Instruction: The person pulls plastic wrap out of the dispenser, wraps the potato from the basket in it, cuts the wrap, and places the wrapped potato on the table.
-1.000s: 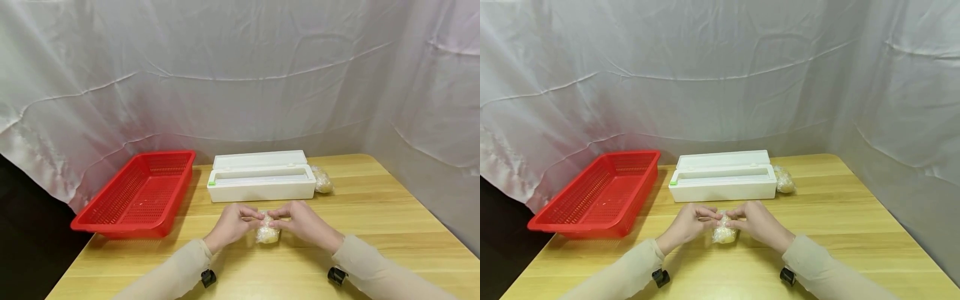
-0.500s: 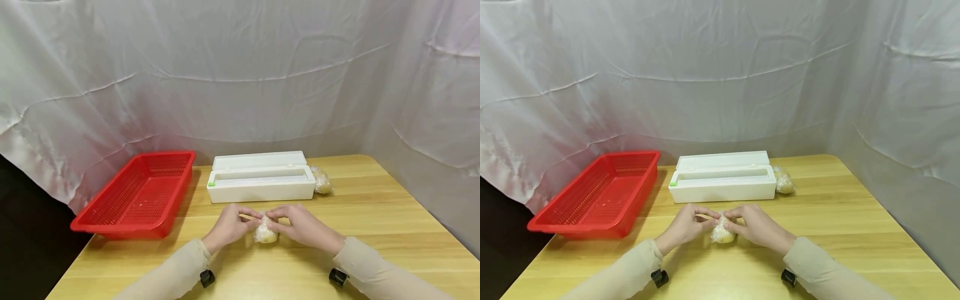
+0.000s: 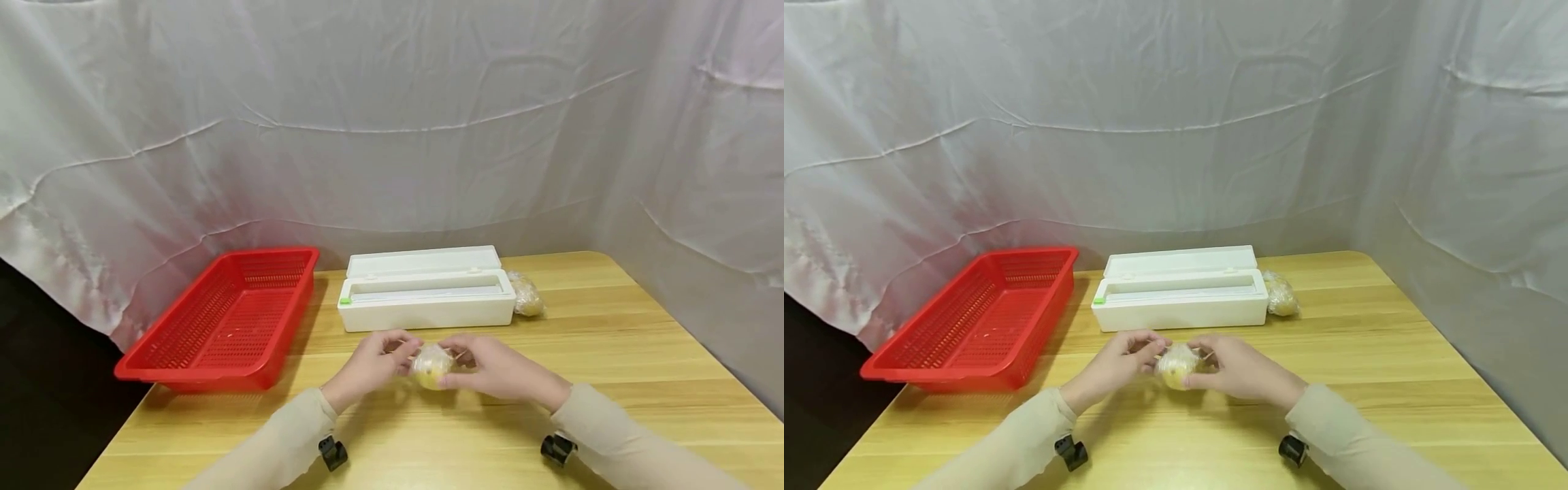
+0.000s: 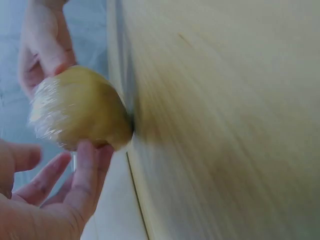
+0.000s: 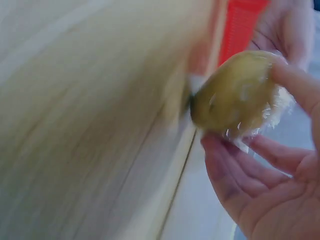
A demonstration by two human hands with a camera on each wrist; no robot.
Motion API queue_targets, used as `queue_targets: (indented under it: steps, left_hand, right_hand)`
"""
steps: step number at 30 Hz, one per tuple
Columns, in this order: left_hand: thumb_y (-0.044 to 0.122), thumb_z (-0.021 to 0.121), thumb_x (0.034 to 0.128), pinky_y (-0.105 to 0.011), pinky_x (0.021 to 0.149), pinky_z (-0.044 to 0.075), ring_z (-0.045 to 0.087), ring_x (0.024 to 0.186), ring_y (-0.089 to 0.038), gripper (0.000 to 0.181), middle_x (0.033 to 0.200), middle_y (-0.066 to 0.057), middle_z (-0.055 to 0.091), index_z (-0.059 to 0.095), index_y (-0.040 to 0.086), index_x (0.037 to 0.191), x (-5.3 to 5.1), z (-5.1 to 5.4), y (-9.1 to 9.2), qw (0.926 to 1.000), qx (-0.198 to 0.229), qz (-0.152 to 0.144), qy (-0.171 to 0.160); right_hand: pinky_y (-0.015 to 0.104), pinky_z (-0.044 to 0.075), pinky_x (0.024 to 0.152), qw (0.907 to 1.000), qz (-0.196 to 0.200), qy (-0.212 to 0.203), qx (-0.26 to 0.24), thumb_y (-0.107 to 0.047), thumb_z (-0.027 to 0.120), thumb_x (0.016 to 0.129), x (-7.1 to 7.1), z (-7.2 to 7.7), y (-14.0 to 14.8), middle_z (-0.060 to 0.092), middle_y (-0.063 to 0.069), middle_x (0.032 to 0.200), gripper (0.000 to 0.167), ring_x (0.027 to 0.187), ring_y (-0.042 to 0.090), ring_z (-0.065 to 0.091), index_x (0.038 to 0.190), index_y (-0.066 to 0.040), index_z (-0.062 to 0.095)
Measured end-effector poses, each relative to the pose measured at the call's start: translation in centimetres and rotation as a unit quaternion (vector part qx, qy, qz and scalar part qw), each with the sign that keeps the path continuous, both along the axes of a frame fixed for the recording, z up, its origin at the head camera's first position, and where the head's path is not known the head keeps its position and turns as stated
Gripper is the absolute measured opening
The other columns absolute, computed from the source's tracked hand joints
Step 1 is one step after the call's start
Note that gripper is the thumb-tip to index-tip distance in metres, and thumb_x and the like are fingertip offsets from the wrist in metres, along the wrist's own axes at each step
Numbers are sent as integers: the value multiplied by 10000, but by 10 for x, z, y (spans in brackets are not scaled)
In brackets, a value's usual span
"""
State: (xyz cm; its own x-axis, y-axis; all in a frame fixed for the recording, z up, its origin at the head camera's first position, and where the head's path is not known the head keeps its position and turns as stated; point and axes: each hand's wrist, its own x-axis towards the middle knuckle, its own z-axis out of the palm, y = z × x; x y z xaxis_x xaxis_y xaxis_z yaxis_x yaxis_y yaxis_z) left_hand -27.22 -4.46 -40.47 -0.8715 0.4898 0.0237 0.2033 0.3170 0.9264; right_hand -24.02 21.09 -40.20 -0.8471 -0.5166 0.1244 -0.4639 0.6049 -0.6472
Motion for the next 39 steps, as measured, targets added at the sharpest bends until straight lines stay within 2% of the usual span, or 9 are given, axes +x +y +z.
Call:
queue_targets:
  steps: [4, 9, 14, 17, 21, 26, 31, 35, 39]
  left_hand:
    - [335, 583, 1120, -384, 879, 652, 758, 1012, -219, 347, 1195, -159, 757, 682, 63, 1312, 3, 4, -5, 9989, 198, -358, -221]
    - [234, 803, 982, -274, 871, 615, 726, 963, -172, 485, 1159, -129, 757, 640, 41, 1396, 9, 5, -6, 9962, -420, -685, 343]
    - [185, 873, 913, -218, 737, 591, 689, 842, -131, 521, 1021, -78, 754, 676, -4, 1357, 11, -1, -2, 9958, -634, -634, 171]
    - [186, 844, 941, -253, 684, 603, 702, 785, -154, 450, 964, -69, 753, 706, -2, 1325, 11, -4, -1, 9956, -604, -693, -200]
    - [239, 827, 961, -287, 677, 616, 718, 769, -174, 479, 941, -50, 750, 702, -26, 1340, 10, -4, 1, 9938, -804, -667, -370]
    - [384, 858, 925, -367, 825, 626, 739, 980, -235, 712, 1149, -102, 760, 607, -7, 1465, 13, -3, 5, 9885, -1406, -334, 435]
    - [403, 796, 975, -483, 1168, 509, 563, 1462, -332, 843, 1646, -155, 500, 410, 49, 1635, 21, 1, 9, 9656, -1864, -591, 1713]
    - [352, 726, 1033, -457, 1278, 366, 410, 1580, -286, 795, 1721, -147, 357, 353, 29, 1657, 24, 2, 9, 9439, -2200, -1156, 2176]
    - [392, 733, 1014, -409, 1264, 380, 407, 1569, -257, 850, 1710, -152, 334, 327, 7, 1653, 22, -1, 6, 9396, -2338, -1431, 2047]
  right_hand:
    - [375, 641, 911, 9899, 252, -1163, -776, -413, 547, 1125, -5, 2, 10, 779, 156, 1169, 593, 1032, 254, 764, 1421, 99, 587]
    - [355, 649, 882, 9504, 365, -2631, -1618, -423, 376, 1176, -8, -3, 13, 774, 181, 1077, 613, 964, 253, 769, 1373, 119, 581]
    - [338, 663, 778, 9316, 200, -3180, -1751, -452, 354, 1175, -9, -9, 8, 769, 205, 947, 654, 818, 234, 781, 1435, 128, 509]
    - [338, 661, 691, 9402, 92, -3012, -1589, -419, 350, 1182, -9, -11, 6, 767, 206, 873, 639, 723, 228, 780, 1494, 129, 458]
    - [355, 647, 617, 9666, -226, -2304, -1100, -371, 388, 1180, -10, -11, 3, 746, 157, 787, 598, 631, 210, 742, 1499, 126, 477]
    - [474, 648, 862, 9960, -672, -596, 1, -403, 479, 1149, 0, -3, 4, 773, 179, 1074, 591, 904, 276, 770, 1506, 66, 526]
    - [664, 392, 1205, 9968, -99, 410, 679, -527, 581, 1082, 21, 4, 7, 415, 293, 1659, 835, 1496, 484, 482, 1626, 66, 356]
    - [657, 357, 1212, 9946, 424, 465, 821, -539, 593, 1067, 29, 3, 5, 283, 327, 1698, 940, 1549, 487, 389, 1642, 116, 240]
    - [512, 512, 1132, 9941, 603, 483, 760, -479, 591, 1078, 28, -2, 3, 394, 358, 1635, 922, 1385, 367, 620, 1637, 142, 201]
